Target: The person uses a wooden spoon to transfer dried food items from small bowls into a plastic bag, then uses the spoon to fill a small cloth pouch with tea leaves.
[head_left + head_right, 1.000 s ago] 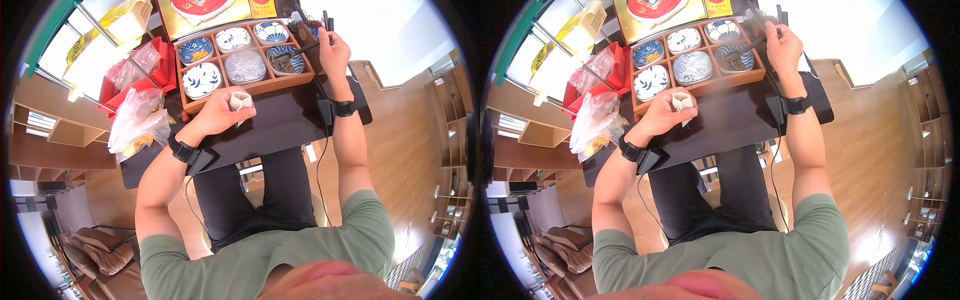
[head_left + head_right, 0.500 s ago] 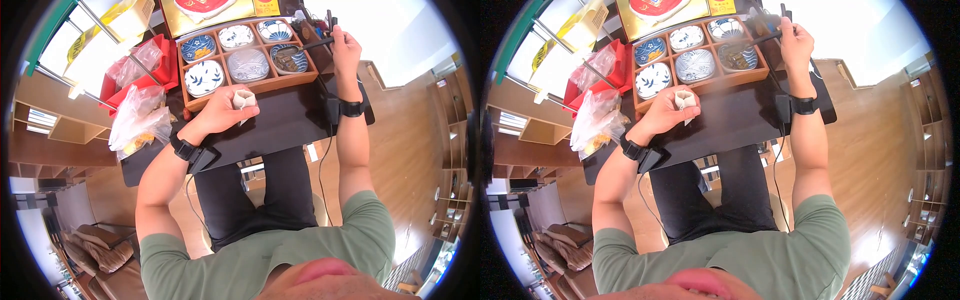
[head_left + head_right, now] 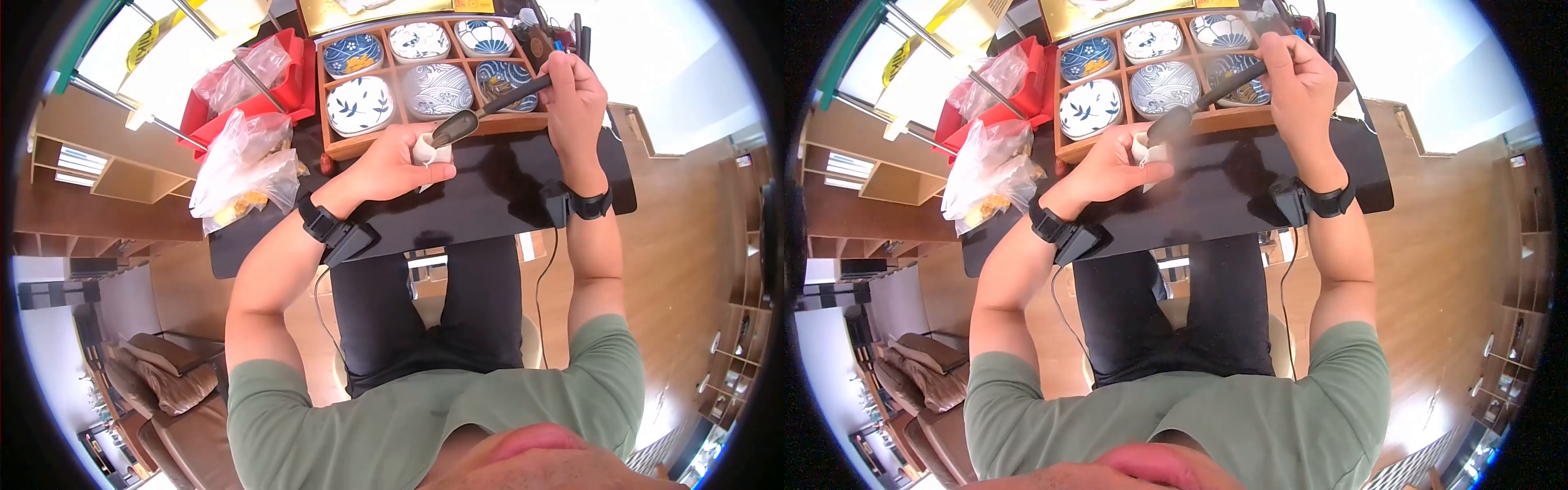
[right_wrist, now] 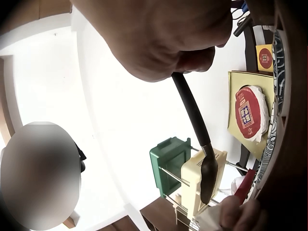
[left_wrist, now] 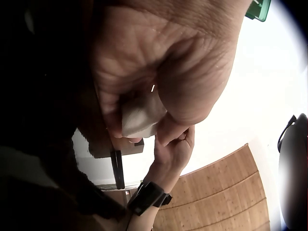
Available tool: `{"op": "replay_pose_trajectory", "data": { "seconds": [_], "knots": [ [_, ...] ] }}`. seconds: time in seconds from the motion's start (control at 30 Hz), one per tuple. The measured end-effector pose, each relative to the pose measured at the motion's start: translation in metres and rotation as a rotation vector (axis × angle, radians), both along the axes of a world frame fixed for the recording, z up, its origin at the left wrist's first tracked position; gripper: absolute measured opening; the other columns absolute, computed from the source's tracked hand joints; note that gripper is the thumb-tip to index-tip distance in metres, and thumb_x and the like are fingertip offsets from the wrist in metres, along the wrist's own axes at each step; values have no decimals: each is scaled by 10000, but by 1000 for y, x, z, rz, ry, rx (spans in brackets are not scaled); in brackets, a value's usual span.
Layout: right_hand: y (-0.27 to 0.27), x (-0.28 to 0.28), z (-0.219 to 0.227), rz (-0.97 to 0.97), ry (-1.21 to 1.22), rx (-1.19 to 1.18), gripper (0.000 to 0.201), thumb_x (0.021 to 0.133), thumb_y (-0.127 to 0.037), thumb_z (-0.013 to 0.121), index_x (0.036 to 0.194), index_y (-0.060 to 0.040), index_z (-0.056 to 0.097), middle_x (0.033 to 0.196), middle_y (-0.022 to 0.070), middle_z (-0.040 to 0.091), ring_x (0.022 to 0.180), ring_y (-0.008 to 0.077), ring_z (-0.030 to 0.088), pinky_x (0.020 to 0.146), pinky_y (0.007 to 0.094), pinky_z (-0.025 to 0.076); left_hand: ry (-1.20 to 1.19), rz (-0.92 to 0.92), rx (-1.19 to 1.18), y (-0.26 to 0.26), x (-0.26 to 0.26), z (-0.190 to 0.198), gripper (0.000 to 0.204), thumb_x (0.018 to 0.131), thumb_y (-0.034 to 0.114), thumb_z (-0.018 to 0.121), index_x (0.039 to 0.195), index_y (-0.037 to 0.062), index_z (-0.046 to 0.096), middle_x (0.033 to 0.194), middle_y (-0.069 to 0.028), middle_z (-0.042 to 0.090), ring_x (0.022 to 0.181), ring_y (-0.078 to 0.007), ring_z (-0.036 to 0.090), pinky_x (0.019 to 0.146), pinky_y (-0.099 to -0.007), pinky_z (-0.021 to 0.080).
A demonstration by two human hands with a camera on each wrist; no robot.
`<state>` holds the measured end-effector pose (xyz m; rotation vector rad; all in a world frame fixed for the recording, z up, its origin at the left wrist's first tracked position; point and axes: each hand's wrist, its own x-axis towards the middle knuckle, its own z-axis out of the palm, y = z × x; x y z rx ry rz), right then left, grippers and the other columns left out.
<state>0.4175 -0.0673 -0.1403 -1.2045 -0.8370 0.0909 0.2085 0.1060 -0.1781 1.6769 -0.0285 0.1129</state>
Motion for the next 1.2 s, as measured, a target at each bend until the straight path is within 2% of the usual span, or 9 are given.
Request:
{"op": "replay_pose_trajectory", "data": {
  "seconds": [0.1,0.2,0.33,0.43,0.47,0.57,0.87,0.93,1.2],
  "knots": [
    [-1,-4,-2,-1,-308,73,264,1028,-266,633,949,-17,673,828,-12,627,697,22,507,586,181,396,47,-13,-51,1,0,0,137,910,96,754,952,47,633,783,40,618,685,-36,559,602,-222,453],
    [0,5,-9,232,-368,278,237,1038,-235,610,972,-13,661,954,23,672,758,31,532,621,184,433,40,-11,-12,2,0,-1,140,910,98,756,953,47,632,789,41,620,691,-35,560,605,-221,455],
    [2,18,-6,295,-402,362,214,1047,-209,589,985,-12,647,933,24,685,733,37,533,641,186,445,48,-2,4,4,-1,0,126,906,69,747,953,53,631,818,43,626,719,-28,560,633,-216,464],
    [-4,30,-3,-97,-138,340,244,1046,-208,597,921,-9,661,838,7,670,674,34,508,639,192,429,78,-10,4,5,-1,-1,123,900,31,739,954,54,630,846,44,627,743,-29,561,654,-216,476],
    [-7,37,-2,-109,-147,337,244,1046,-208,597,921,-9,661,838,7,670,674,34,508,639,192,429,99,-4,-15,5,-1,-1,126,898,32,743,946,53,628,841,37,629,742,-35,570,648,-220,483],
    [-11,56,0,-504,-365,248,238,1021,-185,642,875,-1,681,725,-31,605,669,14,468,586,194,389,77,-10,-37,5,-2,0,133,900,51,754,946,49,630,847,24,637,743,-46,578,648,-225,491],
    [-9,61,-6,-614,-490,-80,292,1002,-262,676,877,0,699,629,-65,530,608,20,426,525,204,338,68,-6,-23,5,-3,4,140,905,86,767,956,49,641,846,25,640,747,-45,575,661,-220,483],
    [-8,61,-6,-654,-470,-132,286,954,-257,723,835,3,713,551,-26,538,539,34,452,506,227,392,16,9,-28,3,-3,4,150,922,107,758,915,51,619,789,34,631,683,-27,572,592,-213,465],
    [-4,62,-8,-694,-374,-204,281,928,-268,741,839,-2,745,561,13,603,529,45,496,510,239,416,11,5,-22,3,-3,3,159,920,115,763,915,52,618,791,32,633,682,-32,574,590,-212,465]
  ]
}}
